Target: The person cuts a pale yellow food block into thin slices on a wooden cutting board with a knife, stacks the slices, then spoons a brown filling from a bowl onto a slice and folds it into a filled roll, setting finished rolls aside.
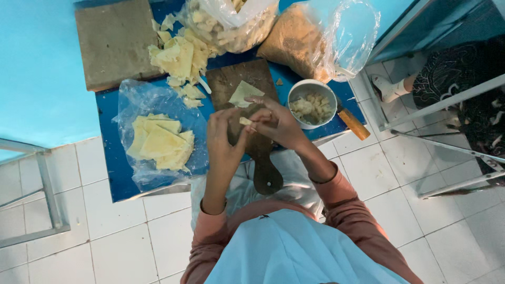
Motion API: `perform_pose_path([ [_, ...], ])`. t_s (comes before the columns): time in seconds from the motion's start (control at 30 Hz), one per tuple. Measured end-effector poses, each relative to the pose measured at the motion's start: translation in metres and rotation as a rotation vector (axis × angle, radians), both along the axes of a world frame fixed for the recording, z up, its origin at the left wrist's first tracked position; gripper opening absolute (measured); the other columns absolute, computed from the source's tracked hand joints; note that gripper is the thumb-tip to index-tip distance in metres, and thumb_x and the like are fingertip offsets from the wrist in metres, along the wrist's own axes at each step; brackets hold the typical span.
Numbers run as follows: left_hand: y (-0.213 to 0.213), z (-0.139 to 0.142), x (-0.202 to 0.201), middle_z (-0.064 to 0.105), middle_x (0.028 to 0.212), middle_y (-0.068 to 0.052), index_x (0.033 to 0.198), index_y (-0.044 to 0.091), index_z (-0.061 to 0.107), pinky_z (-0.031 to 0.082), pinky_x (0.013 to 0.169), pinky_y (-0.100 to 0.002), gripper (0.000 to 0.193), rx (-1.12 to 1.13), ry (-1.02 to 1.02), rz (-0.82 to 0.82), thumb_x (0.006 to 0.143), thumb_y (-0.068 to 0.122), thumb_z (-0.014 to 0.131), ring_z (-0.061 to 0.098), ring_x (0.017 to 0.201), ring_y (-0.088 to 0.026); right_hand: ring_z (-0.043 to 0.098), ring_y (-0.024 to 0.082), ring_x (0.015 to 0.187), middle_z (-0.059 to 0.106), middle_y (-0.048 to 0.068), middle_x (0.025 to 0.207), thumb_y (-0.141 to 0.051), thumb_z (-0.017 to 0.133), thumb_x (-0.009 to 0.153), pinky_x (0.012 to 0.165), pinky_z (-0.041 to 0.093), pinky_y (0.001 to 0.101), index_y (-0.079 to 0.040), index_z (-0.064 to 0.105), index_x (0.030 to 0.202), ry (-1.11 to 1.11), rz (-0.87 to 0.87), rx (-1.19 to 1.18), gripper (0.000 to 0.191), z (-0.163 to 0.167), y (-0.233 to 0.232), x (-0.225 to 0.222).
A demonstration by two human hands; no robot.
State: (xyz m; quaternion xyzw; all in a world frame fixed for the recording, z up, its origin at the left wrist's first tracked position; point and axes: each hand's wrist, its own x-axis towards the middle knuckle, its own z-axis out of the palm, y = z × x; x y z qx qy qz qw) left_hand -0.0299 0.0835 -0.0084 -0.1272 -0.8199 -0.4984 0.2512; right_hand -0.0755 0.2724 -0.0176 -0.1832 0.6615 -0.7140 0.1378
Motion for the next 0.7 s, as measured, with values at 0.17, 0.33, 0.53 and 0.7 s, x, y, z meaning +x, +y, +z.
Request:
perform_pose_path([
  [0.17, -0.002, 0.000, -0.005, 0.057, 0.121, -0.018, 0.125, 0.003, 0.062, 0.047, 0.098, -0.046, 0.041, -0.073, 0.012, -0.013, 0.088, 0.009, 0.078, 0.057, 0.115, -0.040, 0.064, 0.008, 0.077, 0.073, -0.004, 0.092, -0.001, 0.079, 0.079, 0.071, 0.053, 0.0205, -0.013, 0.050, 0.149, 0.399, 0.126, 0.663, 0.076, 0.069, 0.038, -0.019],
  [0.33, -0.001, -0.004, -0.026, 0.057, 0.116, -0.018, 0.122, 0.004, 0.063, 0.048, 0.094, -0.047, 0.036, -0.154, 0.006, 0.054, 0.090, 0.012, 0.078, 0.056, 0.110, -0.039, 0.068, 0.013, 0.095, 0.070, 0.007, 0.116, 0.018, 0.064, 0.086, 0.087, 0.057, 0.0242, -0.011, 0.047, 0.162, 0.419, 0.019, 0.239, 0.084, 0.137, 0.057, -0.061],
  [0.53, 0.007, -0.021, -0.058, 0.056, 0.116, -0.021, 0.115, -0.003, 0.063, 0.047, 0.093, -0.048, 0.035, -0.319, -0.040, 0.154, 0.087, 0.013, 0.078, 0.056, 0.108, -0.043, 0.072, 0.024, 0.124, 0.058, 0.021, 0.152, 0.023, 0.063, 0.089, 0.092, 0.064, 0.0310, -0.007, 0.036, 0.160, 0.845, -0.359, 0.273, 0.082, 0.136, 0.039, -0.050],
  [0.7, 0.012, -0.044, -0.082, 0.055, 0.116, -0.026, 0.115, -0.012, 0.060, 0.050, 0.085, -0.047, 0.043, -0.534, -0.156, 0.293, 0.085, 0.014, 0.079, 0.056, 0.108, -0.045, 0.078, 0.019, 0.102, 0.077, 0.012, 0.120, 0.005, 0.075, 0.099, 0.081, 0.062, 0.0321, -0.008, 0.062, 0.137, 0.814, -0.713, 0.648, 0.042, 0.108, 0.076, -0.017],
])
